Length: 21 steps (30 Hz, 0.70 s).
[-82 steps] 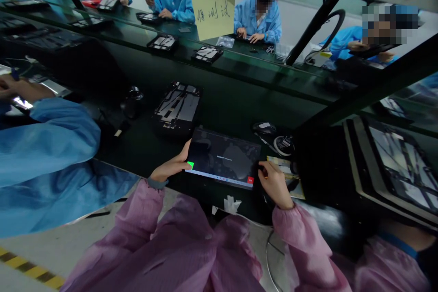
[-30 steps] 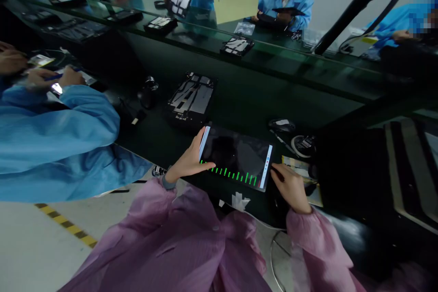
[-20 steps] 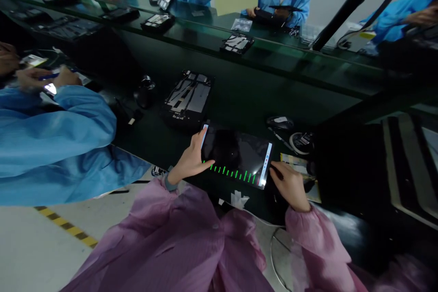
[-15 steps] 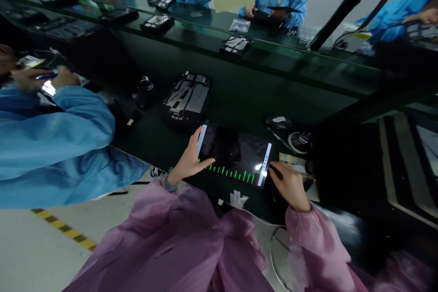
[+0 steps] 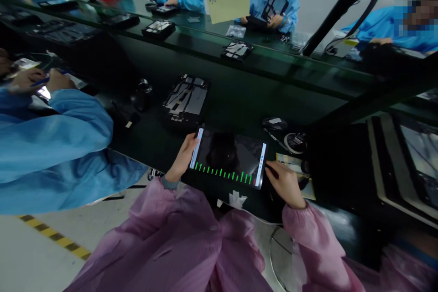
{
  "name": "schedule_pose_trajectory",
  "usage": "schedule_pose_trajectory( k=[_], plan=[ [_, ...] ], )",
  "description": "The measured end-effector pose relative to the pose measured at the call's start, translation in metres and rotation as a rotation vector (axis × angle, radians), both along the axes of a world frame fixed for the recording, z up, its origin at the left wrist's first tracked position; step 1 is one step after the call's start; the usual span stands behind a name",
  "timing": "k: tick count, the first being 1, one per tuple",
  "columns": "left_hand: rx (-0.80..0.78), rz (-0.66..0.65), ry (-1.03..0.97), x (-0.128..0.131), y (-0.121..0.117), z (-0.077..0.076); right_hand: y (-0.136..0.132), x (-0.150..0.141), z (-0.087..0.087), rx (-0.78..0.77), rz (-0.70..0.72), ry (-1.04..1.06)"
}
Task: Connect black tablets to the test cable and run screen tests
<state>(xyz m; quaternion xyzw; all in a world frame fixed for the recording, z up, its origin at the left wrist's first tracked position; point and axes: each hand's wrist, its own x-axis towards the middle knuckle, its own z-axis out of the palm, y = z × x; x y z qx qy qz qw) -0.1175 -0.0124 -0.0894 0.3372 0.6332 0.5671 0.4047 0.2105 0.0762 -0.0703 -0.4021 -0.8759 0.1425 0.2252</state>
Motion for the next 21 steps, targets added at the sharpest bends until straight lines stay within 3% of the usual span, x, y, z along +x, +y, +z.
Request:
schedule_pose_trajectory(
  k=[5,8,15,21],
  plan=[
    [-0.058,-0.058,0.383,0.012,0.003,0.014,-0.001,-0.002,0.003,0.017,-0.012,-0.007],
    [-0.065,-0.054,0.463,0.014,0.003,0.016,-0.002,0.0,0.003,0.027,-0.022,-0.014],
    [0.016,-0.055,0.183,0.004,0.002,0.003,-0.002,0.001,0.001,0.014,-0.02,-0.017],
    [0.021,0.117,0.02,0.004,0.007,-0.002,-0.001,0.004,0.002,-0.007,0.031,-0.019]
  ],
)
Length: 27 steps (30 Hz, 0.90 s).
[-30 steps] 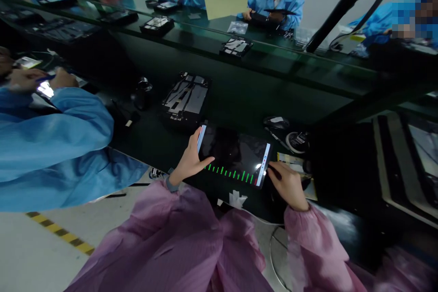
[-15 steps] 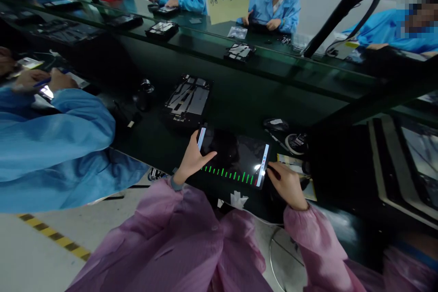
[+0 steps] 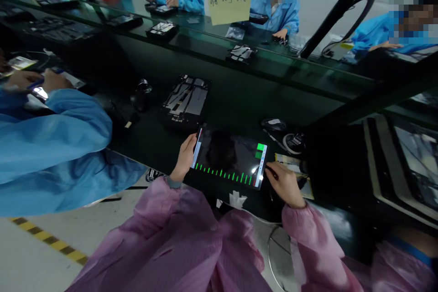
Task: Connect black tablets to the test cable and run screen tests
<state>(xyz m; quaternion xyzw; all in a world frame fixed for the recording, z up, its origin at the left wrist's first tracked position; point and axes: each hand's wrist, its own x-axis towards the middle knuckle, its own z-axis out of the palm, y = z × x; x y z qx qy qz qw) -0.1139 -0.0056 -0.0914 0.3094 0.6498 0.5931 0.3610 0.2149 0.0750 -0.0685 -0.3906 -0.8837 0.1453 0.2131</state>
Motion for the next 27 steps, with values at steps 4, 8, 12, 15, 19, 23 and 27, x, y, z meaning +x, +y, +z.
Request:
schedule_pose_trajectory(
  k=[4,8,12,15,19,23,27],
  plan=[
    [0.007,0.027,0.011,0.0,0.002,-0.004,0.0,-0.005,0.002,0.046,0.014,-0.088],
    [0.009,0.042,0.024,-0.001,0.002,-0.005,0.007,0.008,0.01,0.102,-0.03,-0.144],
    [-0.005,0.04,-0.011,-0.002,0.001,-0.004,0.017,0.077,0.026,0.095,-0.174,-0.179],
    [-0.009,0.041,-0.047,-0.002,0.002,-0.005,0.017,0.123,0.041,0.07,-0.174,-0.271],
    [0.015,0.028,-0.072,-0.002,0.004,-0.005,0.007,0.071,0.067,0.094,-0.046,-0.184],
    [0.026,0.029,-0.064,0.0,0.005,0.0,0.007,-0.087,0.076,0.098,0.152,-0.038],
    [0.025,0.013,-0.037,0.0,0.003,0.006,0.025,-0.205,0.06,0.105,0.168,-0.162]
  ],
)
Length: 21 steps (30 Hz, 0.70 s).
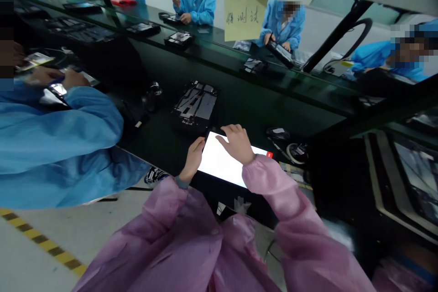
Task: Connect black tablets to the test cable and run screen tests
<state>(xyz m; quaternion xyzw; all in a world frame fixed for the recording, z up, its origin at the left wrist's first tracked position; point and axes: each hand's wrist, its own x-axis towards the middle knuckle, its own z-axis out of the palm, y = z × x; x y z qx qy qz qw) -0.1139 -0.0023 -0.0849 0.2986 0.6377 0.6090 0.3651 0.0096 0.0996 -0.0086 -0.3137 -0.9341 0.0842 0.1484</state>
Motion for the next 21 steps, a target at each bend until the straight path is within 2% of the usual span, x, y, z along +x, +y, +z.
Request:
schedule_pose_trajectory(
  k=[2,4,7,9,11,14,18,21],
  plan=[
    [0.004,0.002,0.012,0.0,0.0,0.0,0.008,-0.024,-0.008,-0.023,0.009,-0.028],
    [0.004,0.008,0.018,-0.001,0.0,-0.001,0.012,-0.031,-0.011,0.005,0.025,-0.011],
    [0.031,0.007,-0.017,0.0,0.002,-0.006,0.008,-0.027,-0.008,0.107,0.049,0.032],
    [0.039,0.005,-0.093,0.0,0.003,-0.009,0.0,-0.018,-0.002,0.131,0.118,0.034],
    [0.018,0.018,-0.191,0.0,0.004,-0.011,-0.012,-0.001,0.004,0.098,0.224,0.01],
    [-0.014,0.025,-0.309,0.001,0.003,-0.012,-0.036,0.041,0.011,-0.075,0.327,0.001],
    [-0.013,-0.022,-0.336,0.002,0.001,-0.009,-0.07,0.106,0.014,-0.365,0.274,0.087],
    [-0.047,0.012,-0.21,0.004,-0.001,-0.007,-0.09,0.134,0.013,-0.452,0.199,0.145]
  ],
)
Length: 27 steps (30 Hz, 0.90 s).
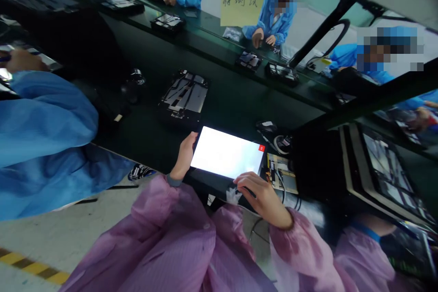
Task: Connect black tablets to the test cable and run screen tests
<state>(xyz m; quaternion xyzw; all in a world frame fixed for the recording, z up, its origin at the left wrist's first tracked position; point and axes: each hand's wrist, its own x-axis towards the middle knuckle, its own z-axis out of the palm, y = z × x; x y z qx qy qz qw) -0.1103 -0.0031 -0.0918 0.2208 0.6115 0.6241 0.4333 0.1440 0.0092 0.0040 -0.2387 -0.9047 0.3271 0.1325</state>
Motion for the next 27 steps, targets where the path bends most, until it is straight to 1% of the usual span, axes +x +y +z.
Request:
schedule_pose_trajectory(
  k=[3,6,8,10,12,14,17,20,23,26,27],
  plan=[
    [-0.056,0.022,0.136,0.001,-0.001,-0.001,-0.013,0.012,0.002,-0.001,-0.069,0.041],
    [-0.087,0.052,0.107,0.001,0.0,-0.007,-0.025,0.028,0.009,0.024,-0.121,0.09],
    [-0.085,0.068,0.063,0.001,0.001,-0.01,-0.036,0.047,0.013,0.022,-0.22,0.136],
    [-0.084,0.093,0.045,0.001,0.002,-0.011,-0.05,0.07,0.014,-0.021,-0.367,0.219],
    [-0.095,0.121,0.049,0.002,0.002,-0.01,-0.063,0.091,0.009,-0.083,-0.516,0.335],
    [-0.108,0.132,0.056,0.002,0.002,-0.008,-0.074,0.106,0.002,-0.117,-0.633,0.452],
    [-0.113,0.134,0.062,0.002,0.002,-0.009,-0.08,0.113,-0.008,-0.12,-0.715,0.559],
    [-0.101,0.138,0.067,0.001,0.002,-0.015,-0.075,0.104,-0.008,-0.114,-0.684,0.619],
    [-0.084,0.147,0.077,0.0,0.002,-0.02,-0.071,0.078,0.0,-0.1,-0.566,0.634],
    [-0.1,0.179,0.067,0.001,0.0,-0.016,-0.067,0.051,0.005,-0.044,-0.423,0.505],
    [-0.11,0.188,0.065,0.001,-0.001,-0.014,-0.062,0.046,0.004,-0.017,-0.401,0.443]
  ],
)
